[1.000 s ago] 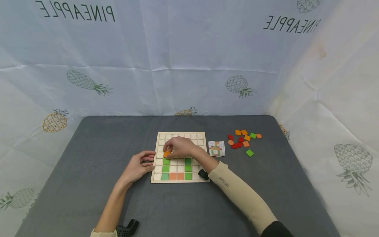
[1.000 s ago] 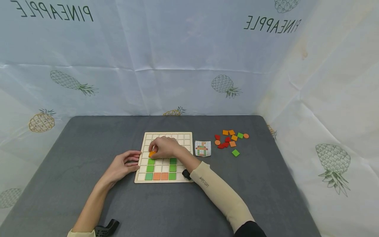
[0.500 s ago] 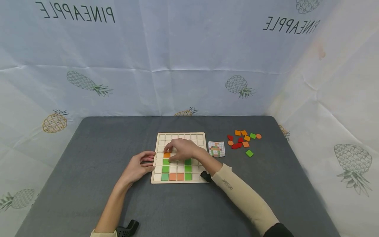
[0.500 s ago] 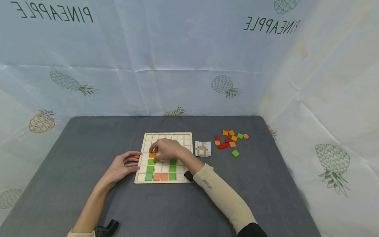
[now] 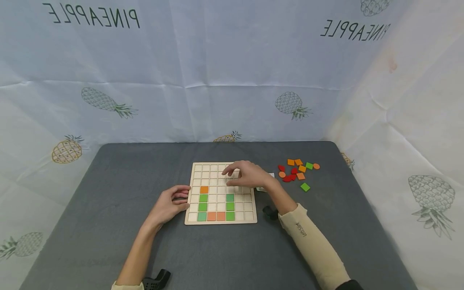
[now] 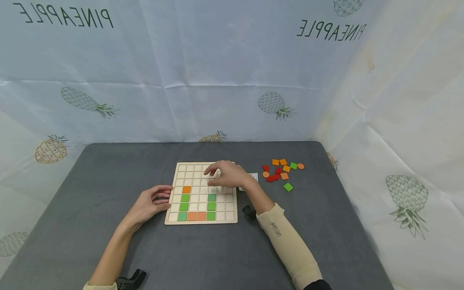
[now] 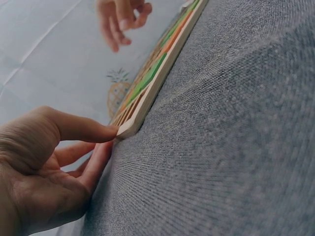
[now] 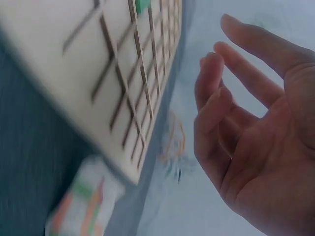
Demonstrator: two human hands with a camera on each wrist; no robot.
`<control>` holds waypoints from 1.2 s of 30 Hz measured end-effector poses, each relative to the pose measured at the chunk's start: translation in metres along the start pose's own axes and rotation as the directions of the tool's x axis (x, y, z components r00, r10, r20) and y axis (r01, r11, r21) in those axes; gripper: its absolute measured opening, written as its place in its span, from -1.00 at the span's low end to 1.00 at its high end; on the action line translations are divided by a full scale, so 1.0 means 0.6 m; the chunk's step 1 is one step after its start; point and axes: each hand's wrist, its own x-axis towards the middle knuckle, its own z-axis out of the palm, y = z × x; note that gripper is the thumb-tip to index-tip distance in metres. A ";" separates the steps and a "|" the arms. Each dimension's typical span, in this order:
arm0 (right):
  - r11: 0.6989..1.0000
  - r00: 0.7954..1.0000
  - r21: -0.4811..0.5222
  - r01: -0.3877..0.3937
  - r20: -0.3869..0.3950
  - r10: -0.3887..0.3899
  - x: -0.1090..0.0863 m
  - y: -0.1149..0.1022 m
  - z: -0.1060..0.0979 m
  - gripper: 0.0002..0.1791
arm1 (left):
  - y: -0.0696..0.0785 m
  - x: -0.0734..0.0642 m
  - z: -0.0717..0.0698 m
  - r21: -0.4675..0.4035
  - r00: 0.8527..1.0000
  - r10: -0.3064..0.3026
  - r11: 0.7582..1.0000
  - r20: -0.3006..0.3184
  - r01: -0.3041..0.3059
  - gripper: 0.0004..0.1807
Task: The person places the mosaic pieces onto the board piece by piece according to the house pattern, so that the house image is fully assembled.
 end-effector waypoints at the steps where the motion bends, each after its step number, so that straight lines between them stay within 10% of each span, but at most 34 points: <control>1: 1.000 1.000 0.011 -0.011 -0.011 0.011 -0.008 0.005 -0.007 -0.57 | 0.000 0.000 0.000 0.000 1.000 0.003 1.000 0.001 -0.003 -0.34; 23: 0.970 0.940 0.118 -0.210 -0.250 0.234 -0.165 0.200 -0.151 -0.52 | 0.000 -0.001 0.003 -0.006 1.000 -0.010 1.000 -0.001 0.010 -0.34; 36: 0.934 0.900 0.062 -0.352 -0.253 0.356 -0.189 0.262 -0.170 -0.51 | -0.001 0.000 0.003 0.015 1.000 -0.010 1.000 -0.010 0.011 -0.34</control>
